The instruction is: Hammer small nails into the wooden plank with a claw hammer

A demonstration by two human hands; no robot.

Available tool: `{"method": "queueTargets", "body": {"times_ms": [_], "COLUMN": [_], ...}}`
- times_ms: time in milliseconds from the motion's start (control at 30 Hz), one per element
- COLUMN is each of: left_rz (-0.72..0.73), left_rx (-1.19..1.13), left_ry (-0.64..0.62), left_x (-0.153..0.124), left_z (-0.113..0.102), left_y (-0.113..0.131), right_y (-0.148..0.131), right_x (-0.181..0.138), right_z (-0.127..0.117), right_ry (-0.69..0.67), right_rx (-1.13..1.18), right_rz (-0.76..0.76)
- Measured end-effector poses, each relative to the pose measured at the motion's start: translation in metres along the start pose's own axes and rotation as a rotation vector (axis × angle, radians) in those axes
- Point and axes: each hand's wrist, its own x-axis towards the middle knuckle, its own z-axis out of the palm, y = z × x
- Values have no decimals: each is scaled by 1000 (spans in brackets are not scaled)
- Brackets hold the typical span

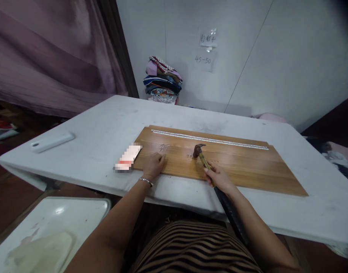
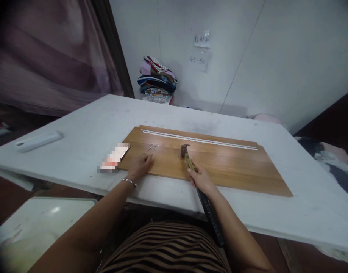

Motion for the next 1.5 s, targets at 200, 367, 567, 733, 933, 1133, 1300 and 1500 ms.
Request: {"method": "queueTargets", "body": {"times_ms": [200,367,567,733,933,1133,1300,1500], "left_rz": [1,0,-14,-25,4,10,8,14], "left_rx": [4,1,-25,-14,-6,-20,-5,-12], "left_ry": [-9,-10,-11,-16,0,5,7,14], "left_x": [0,0,0,0,0,0,0,0], "left_z": [0,0,-1,-1,1,1,1,1], "left_y": [0,-1,1,1,-1,-2,-2,-1], "right_y": [-3,-8,-2,2,-2,-6,-3,3], "right_x": [0,-1,0,1,0,0,1,1], "right_z": [-1,-2,0,0,-1,-2,-1,-1], "right_ry": [6,-1,-6,2,2,4,0,-10], "right_rx": [-8,-7,-10,-2,5,-23,-22,-24], "right_rz": [-11,-22,-9,4,1,-28,-6,0]}}
